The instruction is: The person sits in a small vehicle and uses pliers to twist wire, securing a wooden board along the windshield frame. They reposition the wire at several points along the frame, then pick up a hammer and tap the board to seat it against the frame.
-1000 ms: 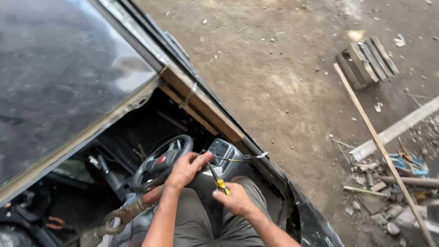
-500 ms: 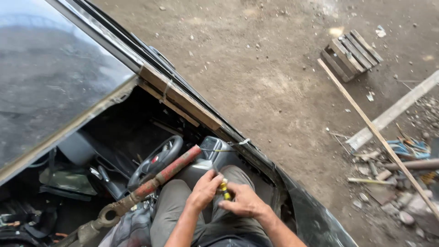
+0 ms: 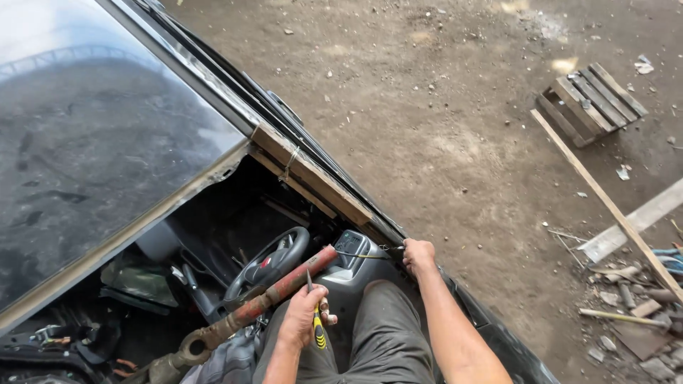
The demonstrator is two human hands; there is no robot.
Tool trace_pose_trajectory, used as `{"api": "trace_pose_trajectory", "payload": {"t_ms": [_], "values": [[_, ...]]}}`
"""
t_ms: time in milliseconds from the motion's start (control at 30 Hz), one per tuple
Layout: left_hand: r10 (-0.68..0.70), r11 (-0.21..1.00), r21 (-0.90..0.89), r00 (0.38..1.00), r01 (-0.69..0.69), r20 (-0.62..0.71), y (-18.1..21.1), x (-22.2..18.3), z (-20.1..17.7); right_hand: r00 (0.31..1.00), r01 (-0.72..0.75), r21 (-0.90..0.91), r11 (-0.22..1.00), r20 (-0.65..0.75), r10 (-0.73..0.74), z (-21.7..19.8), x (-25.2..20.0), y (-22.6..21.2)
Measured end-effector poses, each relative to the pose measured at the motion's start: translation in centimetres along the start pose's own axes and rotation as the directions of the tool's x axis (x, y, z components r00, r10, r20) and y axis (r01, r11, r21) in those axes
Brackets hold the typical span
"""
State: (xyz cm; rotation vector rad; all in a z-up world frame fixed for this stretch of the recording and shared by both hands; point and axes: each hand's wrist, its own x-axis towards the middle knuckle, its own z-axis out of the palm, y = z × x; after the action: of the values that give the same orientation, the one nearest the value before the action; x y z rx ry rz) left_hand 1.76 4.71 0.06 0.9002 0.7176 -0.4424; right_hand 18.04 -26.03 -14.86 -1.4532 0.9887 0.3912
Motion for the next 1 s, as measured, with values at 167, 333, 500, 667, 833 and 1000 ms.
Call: {"api": "trace_pose_trajectory", "payload": {"t_ms": [167, 333, 500, 667, 833, 1000], "values": [[-0.017, 0.996, 0.085, 1.0, 0.016, 0.01, -1.3, 2.4, -0.7, 0.998, -0.046, -0.321, 0.946, -0.049, 0.032, -2.6, -3.9, -2.4], [0.023, 0.987, 0.161, 0.999, -0.018, -0.027, 1.4, 2.1, -0.4, 0.995, -0.081, -0.176, 0.981, 0.043, 0.089, -3.9, -1.2, -1.5], [0.071, 0.979, 0.193, 0.997, -0.062, -0.041, 3.5, 2.9, -1.5, 0.998, -0.068, 0.267, 0.961, 0.019, 0.065, -2.5, 0.9, 2.0], [0.015, 0.995, 0.102, 0.999, -0.01, -0.047, 1.7, 6.8, -2.3, 0.975, -0.057, 0.067, 0.996, 0.218, 0.041, -8.9, -2.7, 0.0], [-0.08, 0.995, 0.054, 0.995, 0.083, -0.05, 0.1, 13.0, 2.0, 0.933, -0.267, 0.114, 0.957, 0.278, 0.227, -8.1, -1.4, -0.8], [-0.252, 0.965, 0.066, 0.968, 0.252, -0.012, -5.5, 19.7, 7.3, 0.985, -0.159, 0.176, 0.971, 0.096, 0.144, -5.5, -1.9, 2.8]]}}
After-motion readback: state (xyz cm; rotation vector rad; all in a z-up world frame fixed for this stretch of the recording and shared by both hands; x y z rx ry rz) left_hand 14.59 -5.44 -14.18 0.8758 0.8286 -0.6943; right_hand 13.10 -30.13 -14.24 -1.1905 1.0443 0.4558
